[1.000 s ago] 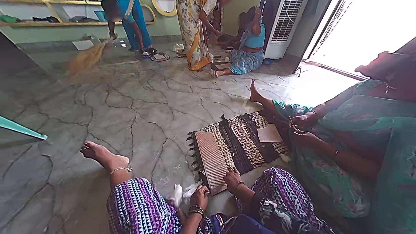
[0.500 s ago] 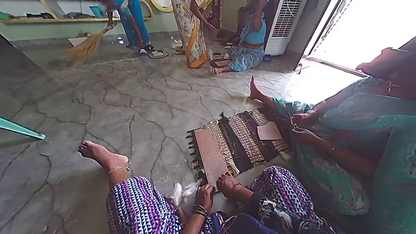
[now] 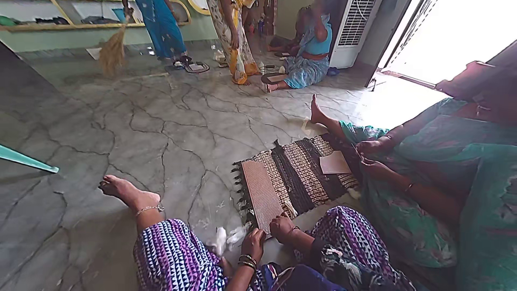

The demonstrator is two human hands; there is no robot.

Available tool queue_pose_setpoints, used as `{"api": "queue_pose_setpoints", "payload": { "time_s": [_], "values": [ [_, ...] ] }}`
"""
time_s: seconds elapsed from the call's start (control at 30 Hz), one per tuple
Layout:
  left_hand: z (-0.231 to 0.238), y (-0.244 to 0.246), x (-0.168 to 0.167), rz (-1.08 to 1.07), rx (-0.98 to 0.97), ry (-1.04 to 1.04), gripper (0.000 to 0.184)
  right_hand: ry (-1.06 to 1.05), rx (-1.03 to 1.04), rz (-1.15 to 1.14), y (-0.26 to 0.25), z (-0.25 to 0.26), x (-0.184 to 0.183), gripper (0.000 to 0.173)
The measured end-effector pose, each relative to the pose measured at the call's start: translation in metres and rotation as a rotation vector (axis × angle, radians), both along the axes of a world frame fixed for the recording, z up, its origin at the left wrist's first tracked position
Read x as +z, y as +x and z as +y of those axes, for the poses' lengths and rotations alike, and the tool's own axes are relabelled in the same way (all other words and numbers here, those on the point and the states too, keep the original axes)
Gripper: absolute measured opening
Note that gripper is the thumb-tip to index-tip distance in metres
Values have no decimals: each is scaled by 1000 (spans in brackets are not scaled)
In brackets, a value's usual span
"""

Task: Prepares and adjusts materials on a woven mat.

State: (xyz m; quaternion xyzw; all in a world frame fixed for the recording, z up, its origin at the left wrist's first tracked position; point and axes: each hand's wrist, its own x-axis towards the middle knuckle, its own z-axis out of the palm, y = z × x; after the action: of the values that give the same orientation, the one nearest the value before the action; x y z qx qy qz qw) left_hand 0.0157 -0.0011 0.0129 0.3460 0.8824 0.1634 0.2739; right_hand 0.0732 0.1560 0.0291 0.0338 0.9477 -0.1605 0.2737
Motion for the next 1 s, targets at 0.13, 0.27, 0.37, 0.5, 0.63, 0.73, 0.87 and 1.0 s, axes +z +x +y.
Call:
{"api": "queue_pose_setpoints", "payload": {
  "time_s": [0.13, 0.27, 0.37, 0.5, 0.63, 0.73, 0.87, 1.0],
  "values": [
    [0, -1, -4, 0, 6, 9, 33, 14, -20, -9, -3, 1, -1, 20],
    [1, 4, 22, -20, 25, 11, 34, -84, -66, 28, -1, 8, -6, 27],
    [8, 10, 71, -128, 65, -51, 37, -113, -53, 60, 0, 12, -7, 27],
    [7, 7, 61, -105, 59, -25, 36, -46, -35, 33, -2, 8, 1, 23],
    [4, 7, 50, -49, 52, -3, 36, -155, -90, 80, 1, 16, -12, 43],
    [4, 3, 41, -91, 64, -9, 36, -167, -77, 101, 1, 11, -14, 29],
    [-5, -4, -18, 41, 63, 175, 32, -85, -76, 54, -2, 7, -5, 25],
    [-5, -4, -12, -20, 41, 109, 38, -106, -103, 38, 0, 11, -5, 27]
  ]
}}
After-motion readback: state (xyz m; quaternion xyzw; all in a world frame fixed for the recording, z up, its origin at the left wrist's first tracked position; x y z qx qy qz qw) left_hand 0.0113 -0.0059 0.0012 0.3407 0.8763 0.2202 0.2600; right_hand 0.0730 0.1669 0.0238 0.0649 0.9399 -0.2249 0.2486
